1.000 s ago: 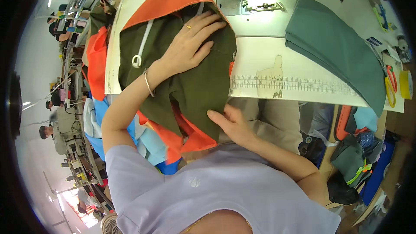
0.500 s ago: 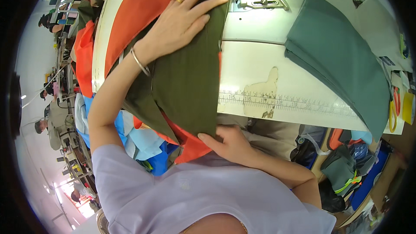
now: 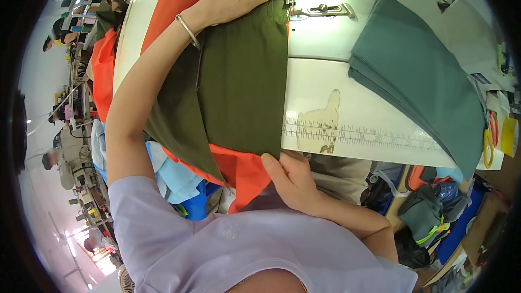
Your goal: The person aligns the edges of a red and green fabric bag on a sewing machine and sews along the seams. They repeatedly adjust and flip the bag to sew different sections, ensuring the edges are properly aligned before stitching.
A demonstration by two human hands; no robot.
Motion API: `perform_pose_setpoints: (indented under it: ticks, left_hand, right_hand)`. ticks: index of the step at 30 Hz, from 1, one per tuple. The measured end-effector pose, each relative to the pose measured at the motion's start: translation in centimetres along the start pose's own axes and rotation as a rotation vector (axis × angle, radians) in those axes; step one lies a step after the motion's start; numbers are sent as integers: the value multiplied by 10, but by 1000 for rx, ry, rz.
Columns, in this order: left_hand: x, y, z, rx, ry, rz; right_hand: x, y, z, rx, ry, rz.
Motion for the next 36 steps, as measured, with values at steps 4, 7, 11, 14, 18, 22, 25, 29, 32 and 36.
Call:
perform_pose_setpoints:
  ticks: [4,7,11,14,18,22,25,29,32,36]
  left_hand:
    - [4,-3,4,-59,77,-85]
    - [9,-3,3,-99,55,-113]
    - [12,-7,0,-127,77,-128]
    - [15,-8,2,-143,115,-99]
    - [24,8,7,-105,198,134]
    - [-56,64,45,-138,142,24]
    - [-148,136,39,92,150,-88]
    - [-185,216,30,227,-199,147]
    - [-184,260,33,176,-341,292]
    - [-193,283,32,178,-345,435]
  right_hand:
    - [17,-6,3,-32,108,127]
    - [14,-8,4,40,53,2]
    - [3,-7,3,55,-85,-165]
    - [-3,0,-6,-32,-275,-284]
    - [-1,-4,-6,-23,-152,-134]
    - [-9,4,-9,-29,-21,-90]
    - [-15,4,-11,-23,-3,3]
    - [-25,4,-12,-23,-57,-41]
    - [-45,5,-10,-114,21,16]
    - [-72,16,-14,-168,-30,-50]
Point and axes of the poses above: each hand's wrist, its own y-axis away from the middle knuckle, its own z-axis out of the back of the hand, x = y × z, the point moved 9 cm from there along -y, towards the middle knuckle, and after that the axes turned 1 degree about -z, right-handed, at the moved point
